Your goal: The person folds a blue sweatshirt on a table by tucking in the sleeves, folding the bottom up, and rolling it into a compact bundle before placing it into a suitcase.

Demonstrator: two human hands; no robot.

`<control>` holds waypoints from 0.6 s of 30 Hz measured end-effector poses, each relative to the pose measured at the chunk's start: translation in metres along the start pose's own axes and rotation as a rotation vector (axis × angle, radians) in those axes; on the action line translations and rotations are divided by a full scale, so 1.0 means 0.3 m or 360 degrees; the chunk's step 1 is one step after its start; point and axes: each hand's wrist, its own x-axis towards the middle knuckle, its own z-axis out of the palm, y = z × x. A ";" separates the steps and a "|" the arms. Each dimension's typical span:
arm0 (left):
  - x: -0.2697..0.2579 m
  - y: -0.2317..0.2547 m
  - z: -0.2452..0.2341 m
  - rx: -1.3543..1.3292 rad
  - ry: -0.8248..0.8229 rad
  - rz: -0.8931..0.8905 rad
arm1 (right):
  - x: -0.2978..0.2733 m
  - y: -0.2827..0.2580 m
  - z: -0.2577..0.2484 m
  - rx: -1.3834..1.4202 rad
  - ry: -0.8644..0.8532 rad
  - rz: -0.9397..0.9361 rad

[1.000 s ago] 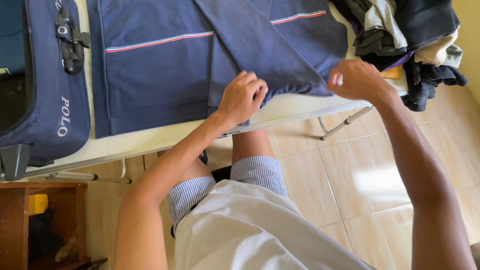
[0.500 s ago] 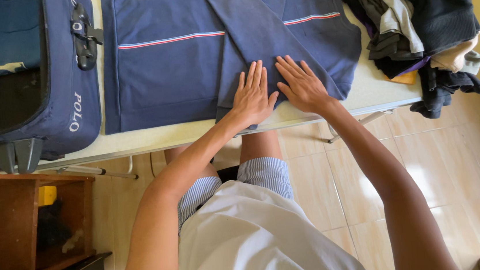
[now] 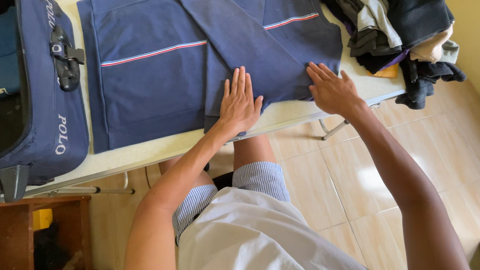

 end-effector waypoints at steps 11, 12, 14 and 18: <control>-0.007 0.010 -0.022 -0.0034 -0.0008 0.0004 | 0.141 -0.208 0.025 0.0109 0.0451 -0.0486; -0.006 0.009 -0.022 -0.0027 -0.0005 0.0010 | 0.150 -0.226 0.035 0.0280 0.0378 -0.0543; -0.011 0.009 -0.019 -0.0037 0.0006 0.0024 | 0.151 -0.232 0.048 0.0455 0.0302 -0.0600; -0.007 0.004 -0.015 -0.0049 0.0029 0.0024 | 0.127 -0.207 0.038 0.0348 0.0263 -0.0486</control>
